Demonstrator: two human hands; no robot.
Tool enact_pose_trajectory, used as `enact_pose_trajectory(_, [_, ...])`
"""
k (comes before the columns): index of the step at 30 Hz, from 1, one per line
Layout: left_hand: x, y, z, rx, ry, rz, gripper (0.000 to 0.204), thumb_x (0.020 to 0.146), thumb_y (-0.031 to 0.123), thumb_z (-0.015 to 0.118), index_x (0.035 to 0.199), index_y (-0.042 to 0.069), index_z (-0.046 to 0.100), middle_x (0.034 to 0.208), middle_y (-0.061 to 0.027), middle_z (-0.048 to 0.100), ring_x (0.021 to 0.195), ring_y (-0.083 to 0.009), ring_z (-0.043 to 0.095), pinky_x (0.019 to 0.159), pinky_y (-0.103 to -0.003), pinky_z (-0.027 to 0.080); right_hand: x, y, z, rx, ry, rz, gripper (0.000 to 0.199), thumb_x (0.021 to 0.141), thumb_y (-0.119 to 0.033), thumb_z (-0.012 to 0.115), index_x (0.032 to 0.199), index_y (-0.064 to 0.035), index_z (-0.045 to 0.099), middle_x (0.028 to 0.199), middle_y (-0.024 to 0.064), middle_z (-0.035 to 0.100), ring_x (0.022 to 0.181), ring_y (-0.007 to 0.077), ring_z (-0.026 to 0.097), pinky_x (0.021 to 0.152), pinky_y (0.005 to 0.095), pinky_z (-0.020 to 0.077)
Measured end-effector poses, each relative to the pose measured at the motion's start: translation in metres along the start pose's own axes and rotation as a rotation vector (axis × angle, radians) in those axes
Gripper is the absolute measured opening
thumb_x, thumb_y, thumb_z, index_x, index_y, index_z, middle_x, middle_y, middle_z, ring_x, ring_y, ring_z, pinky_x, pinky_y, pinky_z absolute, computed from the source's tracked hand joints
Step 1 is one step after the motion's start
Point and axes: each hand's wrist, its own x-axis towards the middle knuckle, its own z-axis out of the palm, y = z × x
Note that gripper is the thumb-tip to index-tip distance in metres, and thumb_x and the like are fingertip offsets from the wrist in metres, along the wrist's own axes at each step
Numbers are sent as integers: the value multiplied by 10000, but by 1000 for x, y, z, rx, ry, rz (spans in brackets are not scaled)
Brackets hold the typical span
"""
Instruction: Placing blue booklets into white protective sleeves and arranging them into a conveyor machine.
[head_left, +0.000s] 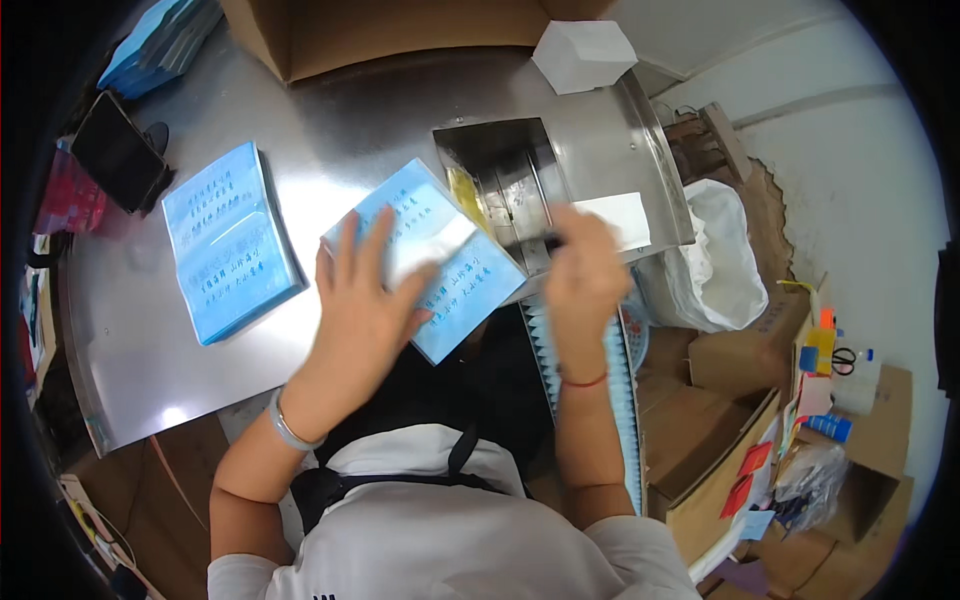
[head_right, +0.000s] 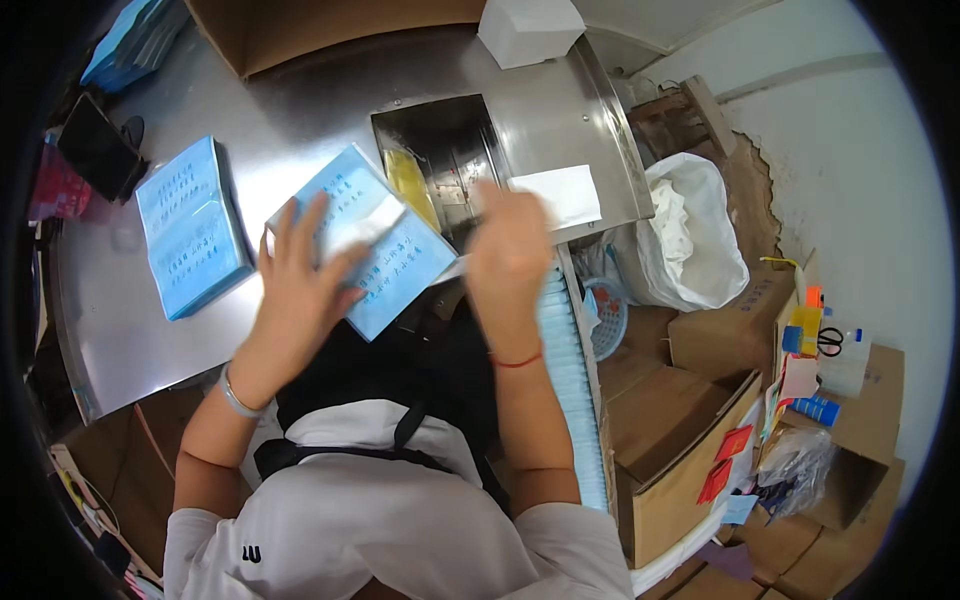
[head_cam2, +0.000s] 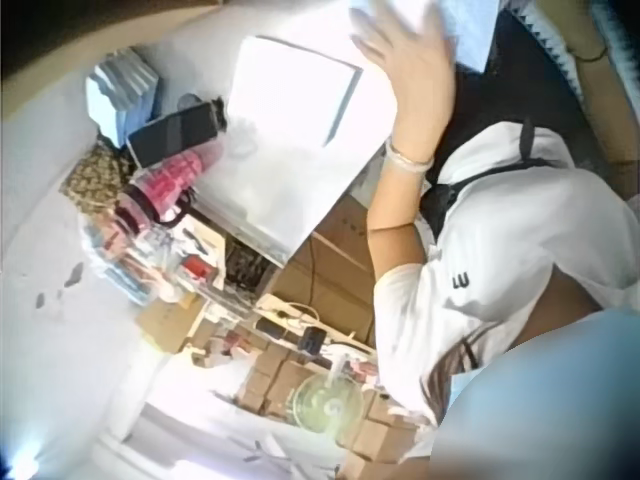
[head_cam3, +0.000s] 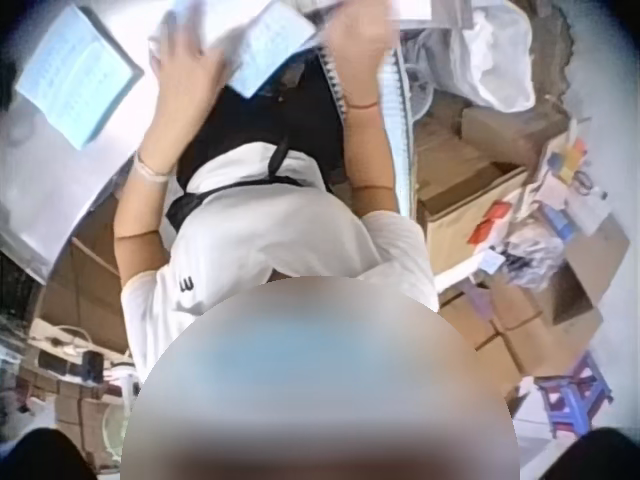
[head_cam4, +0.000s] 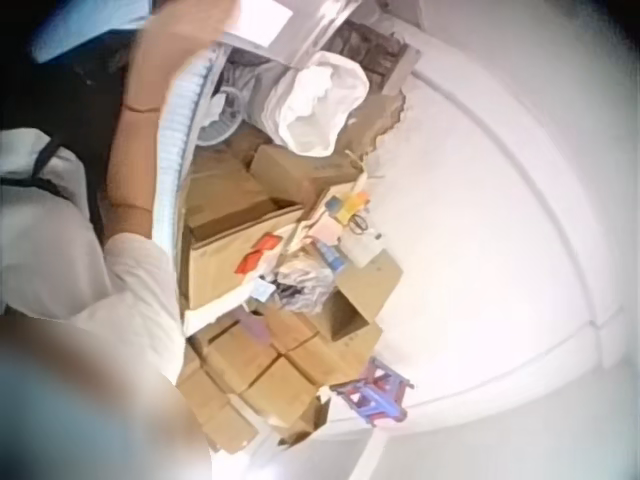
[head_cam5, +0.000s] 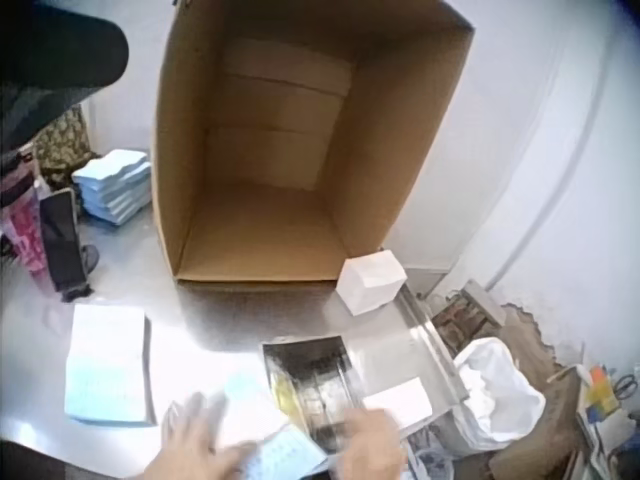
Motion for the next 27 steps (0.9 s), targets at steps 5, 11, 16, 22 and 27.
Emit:
enact_pose_trajectory(5, [21,4,15,22,-180,-44,512,741,439,776,1034,59,598,1517,-251,325,1453,-485,171,1105,-682,170,-8,20,6,-385,0,182,271,826,-20,656,1085,60,646,1074,155,574,945,335,533,843,419,470])
enact_pose_trajectory(11, [42,-7,1,59,-116,91,622,799,606,638,1066,45,602,1446,-272,411,1237,-408,484,990,-542,385,-3,35,-12,-314,-102,136,305,812,26,613,1113,47,651,1057,147,581,947,332,542,857,410,471])
enact_pose_trajectory(16, [1,2,-5,-140,-151,-13,456,766,307,732,1143,80,611,1303,-221,515,849,-290,592,740,-387,473,14,51,-48,-274,27,116,412,775,68,546,1168,4,649,1163,168,626,1078,329,567,954,392,446])
enact_pose_trajectory(22, [11,-20,-2,-225,-88,-49,581,676,53,764,1229,66,586,1336,-215,468,955,-356,604,822,-428,517,-30,-82,1,2,-275,-258,307,844,-126,601,1140,-72,661,1109,175,623,1114,340,588,1059,551,375])
enact_pose_trajectory(27, [22,26,10,-421,38,41,657,725,5,748,1339,127,549,1425,-177,422,866,-261,660,740,-362,564,9,-29,34,-197,-538,-140,240,807,-148,623,1022,-55,673,869,157,647,911,341,657,944,538,471])
